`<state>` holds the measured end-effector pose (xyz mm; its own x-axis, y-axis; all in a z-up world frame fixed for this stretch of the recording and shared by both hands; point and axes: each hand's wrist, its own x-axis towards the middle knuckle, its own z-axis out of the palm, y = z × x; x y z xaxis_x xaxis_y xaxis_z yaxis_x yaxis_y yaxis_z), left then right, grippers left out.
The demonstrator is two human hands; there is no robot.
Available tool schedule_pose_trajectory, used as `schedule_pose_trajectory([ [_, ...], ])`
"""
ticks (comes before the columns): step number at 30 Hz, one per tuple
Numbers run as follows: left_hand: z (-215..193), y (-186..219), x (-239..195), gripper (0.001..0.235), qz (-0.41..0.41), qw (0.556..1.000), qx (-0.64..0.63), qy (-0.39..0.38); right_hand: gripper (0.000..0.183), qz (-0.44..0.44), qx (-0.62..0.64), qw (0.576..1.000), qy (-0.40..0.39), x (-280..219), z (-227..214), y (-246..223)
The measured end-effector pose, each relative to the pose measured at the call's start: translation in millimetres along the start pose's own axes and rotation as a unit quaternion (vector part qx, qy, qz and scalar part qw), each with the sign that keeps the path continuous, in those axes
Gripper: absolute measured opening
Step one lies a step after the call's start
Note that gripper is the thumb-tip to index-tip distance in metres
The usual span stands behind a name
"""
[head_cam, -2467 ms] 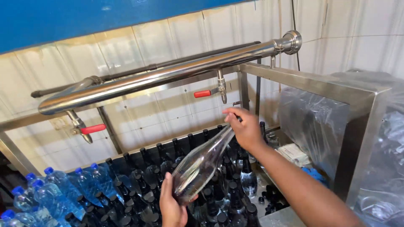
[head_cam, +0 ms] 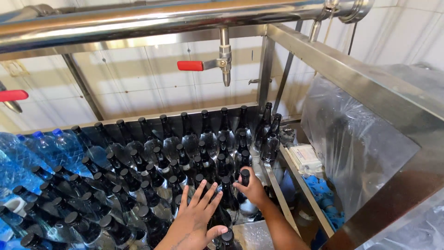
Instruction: Inspecting empty glass bottles for cleanliness and defects before placing them into a filling rack at a water production facility.
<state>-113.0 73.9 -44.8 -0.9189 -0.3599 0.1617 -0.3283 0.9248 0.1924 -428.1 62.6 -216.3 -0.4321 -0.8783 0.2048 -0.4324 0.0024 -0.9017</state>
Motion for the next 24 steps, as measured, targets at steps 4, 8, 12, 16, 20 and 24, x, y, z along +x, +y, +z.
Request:
schedule_pose_trajectory([
  [4,1.5,0.2,-4.1,0.103,0.004,1.000,-0.018,0.005,0.134,0.163,-0.100,0.967,-0.171,-17.3,-44.4,-27.8],
  [8,7.2,-1.7,-2.0,0.099,0.007,1.000,0.008,0.008,0.028,0.215,-0.247,0.933,-0.149,-14.9,-36.4,71.9],
  [12,-10.8,8.6,4.5,0.111,-0.071,0.988,-0.010,-0.136,0.030,0.260,-0.345,0.891,-0.137,-26.8,-3.8,130.9],
  [16,-1.1,1.3,4.9,0.107,-0.054,0.992,-0.019,-0.114,0.034,0.258,-0.400,0.867,-0.148,-27.2,-2.0,136.4],
  [20,12.0,-4.9,3.4,0.103,-0.032,0.997,-0.009,-0.066,0.058,0.252,-0.473,0.829,-0.158,-36.7,-4.9,144.9],
  [24,0.8,2.6,5.8,0.109,-0.060,0.993,-0.027,-0.098,0.041,0.206,-0.486,0.835,-0.154,-24.4,-10.7,155.4],
])
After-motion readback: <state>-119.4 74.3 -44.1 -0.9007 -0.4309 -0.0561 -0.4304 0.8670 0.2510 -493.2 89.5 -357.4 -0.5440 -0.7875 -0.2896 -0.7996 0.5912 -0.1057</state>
